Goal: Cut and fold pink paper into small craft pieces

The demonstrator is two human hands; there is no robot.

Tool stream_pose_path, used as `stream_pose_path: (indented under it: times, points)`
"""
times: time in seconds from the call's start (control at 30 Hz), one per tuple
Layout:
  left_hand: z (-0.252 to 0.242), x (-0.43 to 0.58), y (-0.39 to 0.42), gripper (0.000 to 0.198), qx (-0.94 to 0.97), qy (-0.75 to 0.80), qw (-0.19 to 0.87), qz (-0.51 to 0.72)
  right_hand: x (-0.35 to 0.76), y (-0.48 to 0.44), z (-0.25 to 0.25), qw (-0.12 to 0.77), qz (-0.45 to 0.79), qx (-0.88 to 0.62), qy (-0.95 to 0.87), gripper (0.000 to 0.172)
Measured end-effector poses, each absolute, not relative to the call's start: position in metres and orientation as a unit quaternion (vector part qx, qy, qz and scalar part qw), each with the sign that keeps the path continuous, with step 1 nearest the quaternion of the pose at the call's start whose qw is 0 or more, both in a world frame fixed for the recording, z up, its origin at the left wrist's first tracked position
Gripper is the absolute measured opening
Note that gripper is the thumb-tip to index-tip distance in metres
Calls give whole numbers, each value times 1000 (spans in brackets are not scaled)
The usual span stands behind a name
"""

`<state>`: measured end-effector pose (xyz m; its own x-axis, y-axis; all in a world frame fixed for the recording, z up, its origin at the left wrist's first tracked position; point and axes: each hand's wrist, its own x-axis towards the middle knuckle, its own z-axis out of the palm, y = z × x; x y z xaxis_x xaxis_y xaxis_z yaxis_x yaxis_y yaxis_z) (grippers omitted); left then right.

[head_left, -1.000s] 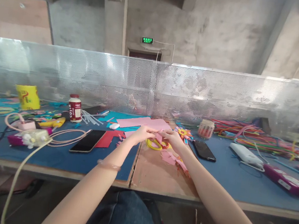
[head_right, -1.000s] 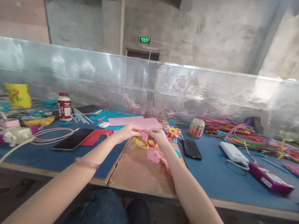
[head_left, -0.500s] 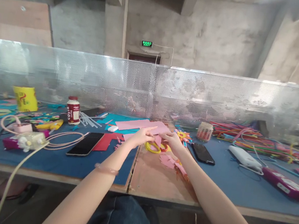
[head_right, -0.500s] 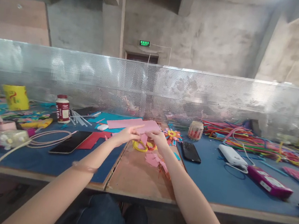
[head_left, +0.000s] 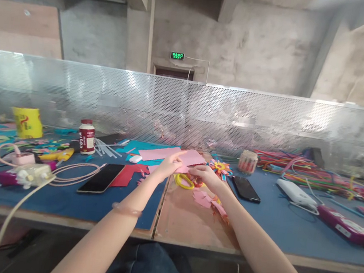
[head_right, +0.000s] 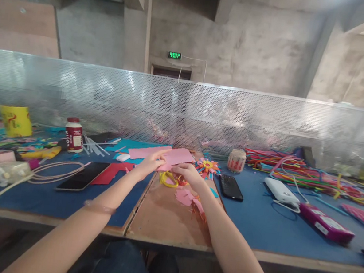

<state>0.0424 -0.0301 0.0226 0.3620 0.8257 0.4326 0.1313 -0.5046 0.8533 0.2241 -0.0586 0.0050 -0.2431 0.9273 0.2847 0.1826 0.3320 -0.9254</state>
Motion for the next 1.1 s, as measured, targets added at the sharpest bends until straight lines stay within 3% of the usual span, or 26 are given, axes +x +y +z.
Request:
stream_pose_path:
  times: [0.43,0.67,0.87,1.1]
  points:
    - [19,44,-26,50,753,287,383,452,220,-53,-2,448,360,-399,-714,38]
    - [16,45,-25,50,726,305,440,432,217,-49,-3,494,382,-405,-668,38]
    - [14,43,-25,31,731,297,438,432,217,-52,-1,512,379,-397,-661,38]
    - [17,43,-27,29,697,309,470,445,216,-50,-4,512,384,-405,-652,37]
